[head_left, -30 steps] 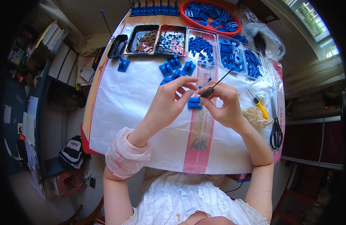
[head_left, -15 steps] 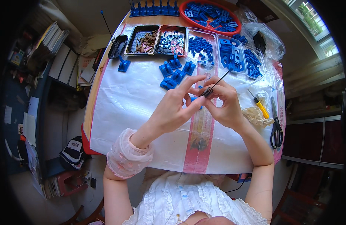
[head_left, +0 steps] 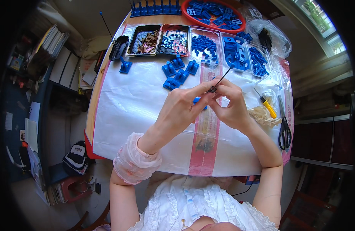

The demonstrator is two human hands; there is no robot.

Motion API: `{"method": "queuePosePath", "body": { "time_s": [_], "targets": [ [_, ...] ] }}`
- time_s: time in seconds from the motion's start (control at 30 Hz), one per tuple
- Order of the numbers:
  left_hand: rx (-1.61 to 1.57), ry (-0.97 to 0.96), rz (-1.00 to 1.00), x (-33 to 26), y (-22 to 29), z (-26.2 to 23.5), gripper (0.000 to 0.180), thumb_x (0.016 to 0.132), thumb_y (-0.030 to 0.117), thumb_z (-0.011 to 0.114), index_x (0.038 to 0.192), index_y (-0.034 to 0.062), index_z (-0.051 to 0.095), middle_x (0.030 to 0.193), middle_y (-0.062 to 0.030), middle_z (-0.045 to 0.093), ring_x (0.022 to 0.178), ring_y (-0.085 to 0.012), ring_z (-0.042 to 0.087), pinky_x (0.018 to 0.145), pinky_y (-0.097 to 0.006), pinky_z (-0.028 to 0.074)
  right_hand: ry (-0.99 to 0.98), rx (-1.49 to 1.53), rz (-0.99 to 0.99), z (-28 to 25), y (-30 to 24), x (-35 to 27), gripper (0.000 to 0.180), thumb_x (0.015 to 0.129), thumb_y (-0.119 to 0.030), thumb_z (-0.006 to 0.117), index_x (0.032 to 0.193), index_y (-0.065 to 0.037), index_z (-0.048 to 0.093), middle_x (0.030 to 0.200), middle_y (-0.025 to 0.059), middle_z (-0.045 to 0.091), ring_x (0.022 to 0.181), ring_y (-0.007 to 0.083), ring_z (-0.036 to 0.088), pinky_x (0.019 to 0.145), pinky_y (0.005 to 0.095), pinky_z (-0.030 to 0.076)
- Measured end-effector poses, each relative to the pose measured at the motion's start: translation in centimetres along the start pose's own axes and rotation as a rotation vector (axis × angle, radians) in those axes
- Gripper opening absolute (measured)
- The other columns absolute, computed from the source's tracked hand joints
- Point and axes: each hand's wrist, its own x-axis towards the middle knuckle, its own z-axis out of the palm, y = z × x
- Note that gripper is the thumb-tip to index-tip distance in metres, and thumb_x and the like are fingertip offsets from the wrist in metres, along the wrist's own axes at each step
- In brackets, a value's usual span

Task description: The recorder is assembling small blue plastic housings with metal springs and thin wires at a workspace.

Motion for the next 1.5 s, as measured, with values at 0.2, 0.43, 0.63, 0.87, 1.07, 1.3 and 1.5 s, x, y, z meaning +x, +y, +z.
{"method": "queuePosePath", "body": {
  "time_s": [0.2, 0.43, 0.63, 0.87, 1.07, 1.3, 1.5],
  "targets": [
    [0.007, -0.065, -0.107, 0.3, 0.3, -0.3, 0.032, 0.099, 0.015, 0.063, 0.130, 0.0090, 0.067, 0.077, -0.0055, 0.072, 0.045, -0.0077, 0.054, 0.041, -0.024, 0.043, -0.162, -0.167, 0.132, -2.1, -1.2, 0.0, 0.027, 0.079, 0.000, 0.075, 0.103, 0.008, 0.066, 0.092, 0.0135, 0.064, 0.078, 0.0230, 0.067, 0.070, 0.0317, 0.053],
    [0.095, -0.071, -0.098, 0.3, 0.5, -0.7, 0.031, 0.098, 0.019, 0.065, 0.128, 0.0149, 0.069, 0.071, -0.0055, 0.069, 0.049, -0.0120, 0.057, 0.047, -0.027, 0.043, 0.036, -0.284, 0.122, -8.9, -6.1, -0.6, 0.028, 0.083, -0.001, 0.075, 0.110, -0.001, 0.072, 0.090, 0.0086, 0.070, 0.081, 0.0130, 0.065, 0.074, 0.0266, 0.051],
    [0.158, -0.033, -0.021, 0.2, 0.0, -0.2, 0.032, 0.099, 0.016, 0.064, 0.130, 0.0167, 0.068, 0.060, -0.0002, 0.061, 0.045, -0.0057, 0.051, 0.044, -0.023, 0.038, 0.308, -0.219, 0.336, -14.7, -4.8, -5.0, 0.023, 0.091, -0.003, 0.068, 0.113, 0.001, 0.072, 0.097, 0.0085, 0.073, 0.083, 0.0106, 0.066, 0.079, 0.0242, 0.052],
    [0.131, -0.023, -0.056, 0.3, 0.0, 0.0, 0.029, 0.098, 0.013, 0.063, 0.127, 0.0142, 0.070, 0.067, -0.0009, 0.067, 0.048, -0.0044, 0.052, 0.045, -0.022, 0.039, 0.253, -0.339, 0.497, -13.6, 3.4, -6.5, 0.043, 0.088, -0.013, 0.075, 0.126, -0.001, 0.061, 0.109, 0.0080, 0.065, 0.101, 0.0137, 0.061, 0.078, 0.0250, 0.052],
    [0.128, -0.021, -0.080, 0.3, 0.3, 0.1, 0.028, 0.098, 0.012, 0.063, 0.125, 0.0126, 0.070, 0.071, -0.0007, 0.069, 0.049, -0.0043, 0.053, 0.045, -0.022, 0.040, 0.153, -0.560, 0.374, -11.0, 6.1, -6.0, 0.042, 0.078, -0.023, 0.083, 0.109, -0.002, 0.062, 0.111, 0.0103, 0.061, 0.109, 0.0273, 0.054, 0.095, 0.0377, 0.045],
    [0.154, -0.019, -0.069, 0.3, 0.1, 0.2, 0.028, 0.098, 0.015, 0.065, 0.125, 0.0129, 0.070, 0.067, 0.0001, 0.067, 0.049, -0.0048, 0.055, 0.045, -0.022, 0.040, 0.189, -0.501, 0.358, -10.1, 7.7, -5.6, 0.033, 0.080, -0.017, 0.081, 0.102, -0.002, 0.062, 0.112, 0.0105, 0.063, 0.112, 0.0269, 0.056, 0.096, 0.0382, 0.045],
    [0.167, 0.003, -0.027, 0.2, -0.1, 0.2, 0.027, 0.097, 0.013, 0.066, 0.123, 0.0121, 0.071, 0.070, -0.0014, 0.070, 0.050, -0.0053, 0.056, 0.045, -0.022, 0.040, 0.278, 0.137, 0.424, -11.4, 3.0, -5.4, 0.028, 0.088, -0.009, 0.073, 0.112, 0.000, 0.062, 0.115, 0.0145, 0.068, 0.108, 0.0226, 0.067, 0.100, 0.0350, 0.049]
  ]
}}
